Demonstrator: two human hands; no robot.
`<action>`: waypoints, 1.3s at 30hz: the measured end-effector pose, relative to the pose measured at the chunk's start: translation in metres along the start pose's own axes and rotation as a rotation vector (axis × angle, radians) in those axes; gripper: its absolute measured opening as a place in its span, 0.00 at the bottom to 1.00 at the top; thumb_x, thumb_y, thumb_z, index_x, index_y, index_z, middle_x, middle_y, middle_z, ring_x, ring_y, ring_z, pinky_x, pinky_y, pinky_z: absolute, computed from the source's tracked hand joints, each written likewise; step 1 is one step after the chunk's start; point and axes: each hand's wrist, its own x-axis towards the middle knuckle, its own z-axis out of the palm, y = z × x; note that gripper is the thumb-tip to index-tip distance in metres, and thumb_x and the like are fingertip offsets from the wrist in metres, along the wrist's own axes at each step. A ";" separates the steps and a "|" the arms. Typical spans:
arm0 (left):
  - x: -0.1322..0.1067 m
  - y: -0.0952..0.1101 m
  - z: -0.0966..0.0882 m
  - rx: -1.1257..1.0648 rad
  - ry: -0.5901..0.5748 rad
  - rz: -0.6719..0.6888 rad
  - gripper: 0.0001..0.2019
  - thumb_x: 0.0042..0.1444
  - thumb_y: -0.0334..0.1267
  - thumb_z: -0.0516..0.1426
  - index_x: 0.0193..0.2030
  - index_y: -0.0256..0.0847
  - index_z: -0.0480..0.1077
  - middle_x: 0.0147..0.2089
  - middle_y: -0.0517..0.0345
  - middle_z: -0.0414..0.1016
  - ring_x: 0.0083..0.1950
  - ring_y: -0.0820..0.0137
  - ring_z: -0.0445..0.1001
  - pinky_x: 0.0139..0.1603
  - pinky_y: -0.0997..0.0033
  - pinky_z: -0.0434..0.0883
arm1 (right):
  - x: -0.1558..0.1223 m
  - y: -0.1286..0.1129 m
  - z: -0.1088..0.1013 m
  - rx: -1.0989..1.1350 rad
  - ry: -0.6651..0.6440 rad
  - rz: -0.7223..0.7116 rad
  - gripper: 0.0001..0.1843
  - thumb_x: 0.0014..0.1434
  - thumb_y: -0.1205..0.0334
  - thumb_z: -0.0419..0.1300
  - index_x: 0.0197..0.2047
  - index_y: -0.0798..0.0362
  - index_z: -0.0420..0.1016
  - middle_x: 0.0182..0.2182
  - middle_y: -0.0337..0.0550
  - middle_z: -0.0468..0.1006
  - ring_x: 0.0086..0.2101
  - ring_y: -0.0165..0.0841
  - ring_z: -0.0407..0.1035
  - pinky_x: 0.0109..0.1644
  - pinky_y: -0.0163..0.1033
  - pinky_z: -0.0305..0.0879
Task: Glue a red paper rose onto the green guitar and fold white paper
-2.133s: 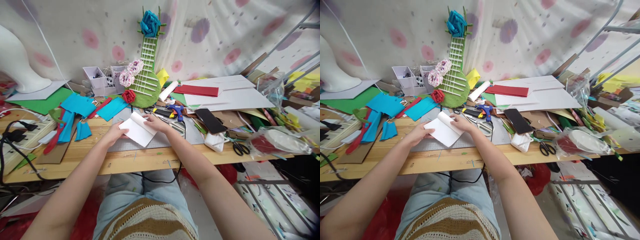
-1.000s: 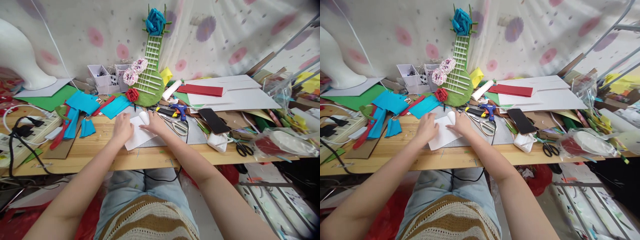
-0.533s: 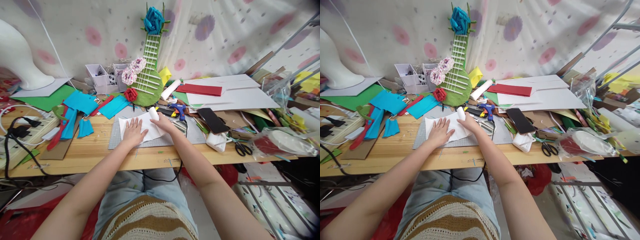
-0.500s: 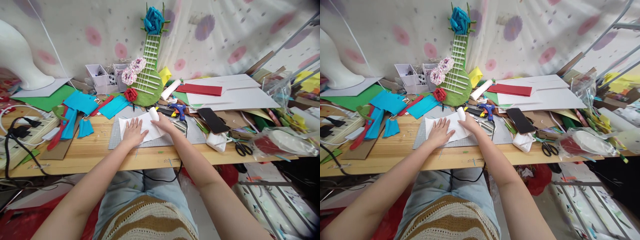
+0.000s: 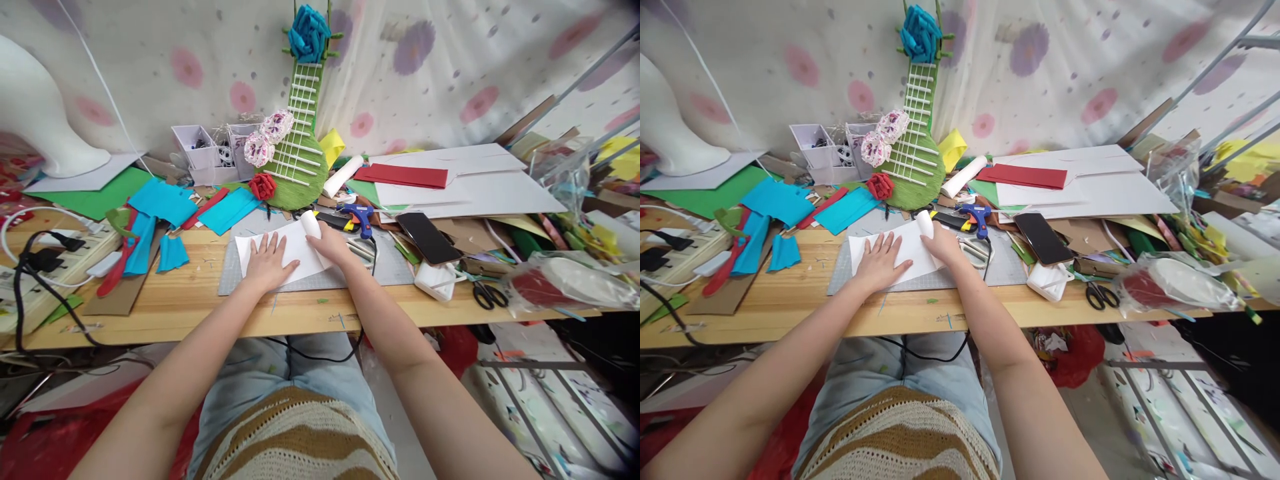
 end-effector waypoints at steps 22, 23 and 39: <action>-0.001 0.002 -0.003 0.054 -0.038 -0.005 0.40 0.58 0.62 0.36 0.70 0.36 0.44 0.72 0.46 0.40 0.72 0.51 0.36 0.67 0.41 0.36 | -0.001 -0.002 -0.019 0.114 -0.015 -0.129 0.25 0.56 0.58 0.57 0.56 0.56 0.66 0.52 0.51 0.73 0.50 0.44 0.68 0.53 0.45 0.62; -0.001 0.002 -0.003 0.057 -0.041 -0.005 0.40 0.58 0.62 0.36 0.70 0.35 0.45 0.72 0.46 0.40 0.72 0.51 0.36 0.67 0.41 0.36 | -0.001 -0.002 -0.019 0.120 -0.026 -0.157 0.25 0.55 0.58 0.57 0.56 0.55 0.67 0.52 0.50 0.73 0.50 0.43 0.68 0.53 0.44 0.62; -0.002 0.002 -0.002 0.041 -0.021 0.001 0.40 0.58 0.62 0.36 0.70 0.36 0.44 0.72 0.47 0.40 0.72 0.51 0.37 0.67 0.41 0.36 | -0.006 -0.010 -0.007 -0.004 0.069 -0.045 0.25 0.56 0.56 0.54 0.57 0.54 0.64 0.48 0.53 0.76 0.47 0.48 0.70 0.50 0.49 0.64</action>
